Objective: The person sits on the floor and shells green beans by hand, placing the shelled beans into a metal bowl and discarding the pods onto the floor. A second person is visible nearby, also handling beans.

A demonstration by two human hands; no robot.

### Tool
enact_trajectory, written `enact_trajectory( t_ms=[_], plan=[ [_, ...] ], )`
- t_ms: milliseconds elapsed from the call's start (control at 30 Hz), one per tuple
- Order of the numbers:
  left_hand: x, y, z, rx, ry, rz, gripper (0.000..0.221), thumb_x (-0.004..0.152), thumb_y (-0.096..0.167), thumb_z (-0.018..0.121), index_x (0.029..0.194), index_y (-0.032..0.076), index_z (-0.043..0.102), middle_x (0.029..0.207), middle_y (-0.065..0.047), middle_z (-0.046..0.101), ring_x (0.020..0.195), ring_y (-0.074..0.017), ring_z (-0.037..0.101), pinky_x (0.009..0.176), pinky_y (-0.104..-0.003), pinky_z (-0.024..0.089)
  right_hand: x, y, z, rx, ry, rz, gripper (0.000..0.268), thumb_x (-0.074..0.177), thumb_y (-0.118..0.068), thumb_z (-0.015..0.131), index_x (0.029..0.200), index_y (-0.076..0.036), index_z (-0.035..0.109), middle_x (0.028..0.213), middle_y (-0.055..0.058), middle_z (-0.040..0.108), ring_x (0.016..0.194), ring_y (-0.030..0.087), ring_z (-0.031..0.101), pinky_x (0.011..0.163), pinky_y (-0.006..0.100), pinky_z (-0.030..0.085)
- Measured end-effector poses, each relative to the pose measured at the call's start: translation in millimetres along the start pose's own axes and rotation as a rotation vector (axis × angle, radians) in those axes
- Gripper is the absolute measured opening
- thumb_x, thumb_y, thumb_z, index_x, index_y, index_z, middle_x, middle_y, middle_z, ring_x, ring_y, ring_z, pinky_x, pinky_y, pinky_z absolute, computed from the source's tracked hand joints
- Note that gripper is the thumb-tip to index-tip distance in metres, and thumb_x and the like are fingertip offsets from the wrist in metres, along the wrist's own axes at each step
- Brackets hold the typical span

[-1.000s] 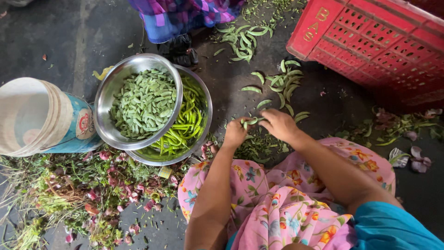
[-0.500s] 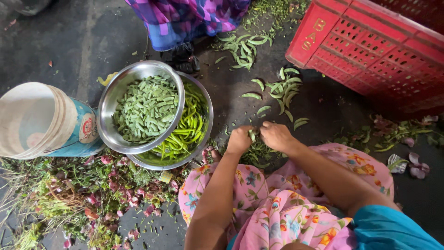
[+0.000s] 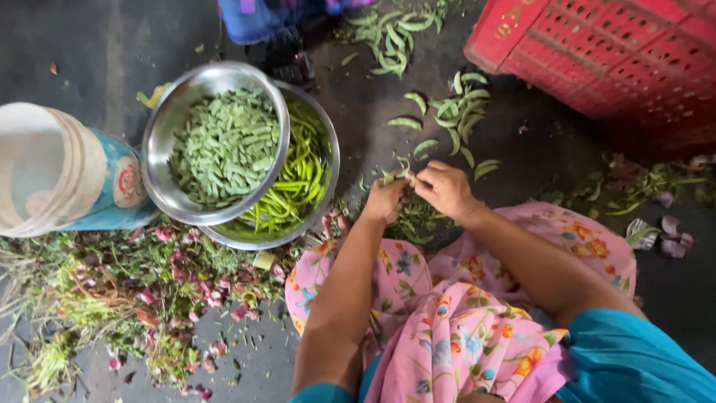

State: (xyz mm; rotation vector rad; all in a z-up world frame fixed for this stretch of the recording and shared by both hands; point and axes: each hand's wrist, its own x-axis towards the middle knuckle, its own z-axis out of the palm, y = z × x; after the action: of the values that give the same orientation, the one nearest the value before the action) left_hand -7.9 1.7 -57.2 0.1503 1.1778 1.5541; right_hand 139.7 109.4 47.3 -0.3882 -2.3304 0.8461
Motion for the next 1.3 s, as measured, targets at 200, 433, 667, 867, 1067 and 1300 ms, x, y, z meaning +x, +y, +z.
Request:
enact_trajectory(
  t_ms=[200,433,667,867,1067,1300],
  plan=[
    [-35,26,29,-0.276,-0.159,-0.006,0.012,0.100,0.019,0.069,0.100,0.007,0.069,0.083,0.000,0.065,0.059,-0.0065,0.047,0.053,-0.025,0.038,10,70,-21,0.460,0.430,0.427,0.009,0.098,-0.001,0.065,0.091,-0.007,0.067,0.085,0.000,0.068,0.072,0.008,0.059,0.066,0.027,0.050],
    [-41,66,17,0.734,-0.031,0.141,0.037,0.097,0.034,0.076,0.078,0.003,0.070,0.073,-0.006,0.065,0.065,-0.0119,0.053,0.060,-0.030,0.042,9,130,-51,0.880,0.525,0.765,0.016,0.102,-0.017,0.067,0.087,-0.012,0.063,0.070,0.000,0.061,0.048,0.008,0.047,0.040,0.026,0.033],
    [-39,62,25,0.733,0.050,0.370,0.033,0.091,0.034,0.075,0.114,0.010,0.079,0.092,-0.006,0.079,0.082,-0.0104,0.067,0.076,-0.030,0.054,17,50,8,0.973,-0.174,0.775,0.008,0.094,-0.016,0.062,0.091,-0.011,0.067,0.078,0.004,0.070,0.051,0.006,0.052,0.042,0.022,0.035],
    [-31,44,15,0.947,0.044,0.584,0.021,0.095,0.025,0.070,0.107,0.009,0.078,0.095,-0.011,0.079,0.086,-0.0216,0.075,0.078,-0.035,0.058,8,38,-2,0.277,-0.129,0.072,0.012,0.102,-0.016,0.067,0.100,-0.004,0.066,0.088,0.007,0.068,0.075,0.017,0.064,0.065,0.034,0.052],
    [-32,29,10,1.146,0.087,0.678,0.015,0.087,0.009,0.066,0.097,0.011,0.077,0.096,-0.016,0.075,0.091,-0.0373,0.073,0.079,-0.044,0.058,-11,44,5,-0.221,-0.316,-0.107,0.014,0.091,-0.018,0.071,0.087,-0.009,0.061,0.092,0.012,0.059,0.073,0.035,0.064,0.063,0.046,0.052],
    [-15,19,6,1.260,0.110,0.661,0.027,0.079,0.004,0.068,0.105,0.007,0.075,0.101,-0.022,0.073,0.094,-0.0423,0.070,0.084,-0.048,0.056,-4,36,19,-0.381,-0.314,-0.061,0.012,0.084,-0.017,0.068,0.084,-0.010,0.058,0.096,0.009,0.058,0.073,0.031,0.066,0.062,0.044,0.054]
  ],
)
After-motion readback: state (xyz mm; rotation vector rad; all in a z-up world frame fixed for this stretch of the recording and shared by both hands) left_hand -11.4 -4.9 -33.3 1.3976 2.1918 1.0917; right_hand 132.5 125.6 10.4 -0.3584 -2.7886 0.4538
